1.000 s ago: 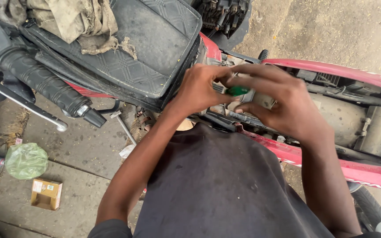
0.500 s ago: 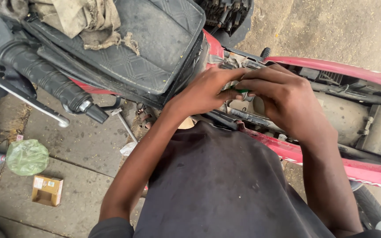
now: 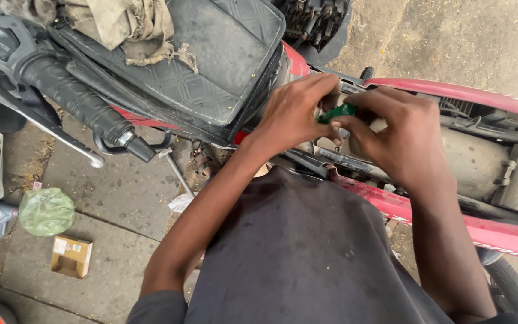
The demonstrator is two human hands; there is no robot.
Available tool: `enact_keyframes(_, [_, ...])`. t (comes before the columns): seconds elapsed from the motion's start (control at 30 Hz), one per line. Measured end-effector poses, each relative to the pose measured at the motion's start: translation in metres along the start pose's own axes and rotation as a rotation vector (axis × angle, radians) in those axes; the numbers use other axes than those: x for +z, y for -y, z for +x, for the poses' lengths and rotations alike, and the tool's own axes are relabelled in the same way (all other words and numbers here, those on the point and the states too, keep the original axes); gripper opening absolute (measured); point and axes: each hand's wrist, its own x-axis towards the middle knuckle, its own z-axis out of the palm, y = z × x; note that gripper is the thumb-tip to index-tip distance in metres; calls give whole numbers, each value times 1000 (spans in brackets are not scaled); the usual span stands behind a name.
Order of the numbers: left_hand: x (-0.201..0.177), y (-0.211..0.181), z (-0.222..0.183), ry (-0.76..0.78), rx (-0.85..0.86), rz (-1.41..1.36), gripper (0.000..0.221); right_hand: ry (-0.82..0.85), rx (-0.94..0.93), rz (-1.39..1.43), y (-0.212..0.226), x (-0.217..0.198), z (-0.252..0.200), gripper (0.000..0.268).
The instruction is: Using a screwdriver to repair or adjust components inside the motorcycle engine and battery area.
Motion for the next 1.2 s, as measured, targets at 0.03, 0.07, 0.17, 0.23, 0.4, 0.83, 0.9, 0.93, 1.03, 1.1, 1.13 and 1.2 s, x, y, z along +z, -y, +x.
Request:
enact_keyframes(0.03, [-1, 3, -1, 1, 0, 2, 58, -1, 0, 2, -1, 0, -1, 25])
enact_keyframes(0.07, [-2, 6, -2, -17, 67, -80, 59, -26, -88, 17, -3, 0, -2, 26])
enact_keyframes(0.17, [7, 22, -8, 46, 161, -205, 56, -41, -243, 50, 6, -5, -1, 33])
enact_keyframes(0.23, [11, 28, -10, 120, 189, -238, 51, -37, -321, 71, 10, -8, 0, 38])
enact_keyframes(0.4, [6, 14, -5, 43, 70, -72, 41, 4, -290, 119, 21, -17, 4, 42])
enact_keyframes(0.83, [-5, 12, -6, 11, 71, -79, 50, -173, -32, 80, 0, 15, -4, 25])
enact_keyframes(0.9, [-7, 18, -6, 58, 196, -145, 69, -44, -7, -12, 10, 4, 1, 23])
enact_keyframes(0.93, [-7, 21, -5, 59, 196, -148, 69, -42, -4, -14, 8, 2, 1, 23])
enact_keyframes(1.03, [-6, 29, -4, 207, 141, -210, 59, -76, -266, -6, 4, -3, 1, 39])
enact_keyframes(1.1, [-1, 32, -3, 191, 128, -221, 46, -8, -301, 54, 3, -3, 1, 40])
enact_keyframes(1.13, [1, 31, -2, 187, 126, -220, 46, -6, -305, 55, 8, -8, 4, 40])
enact_keyframes(1.2, [6, 28, -3, 98, 68, -137, 47, 28, -239, 176, 19, -17, 7, 39])
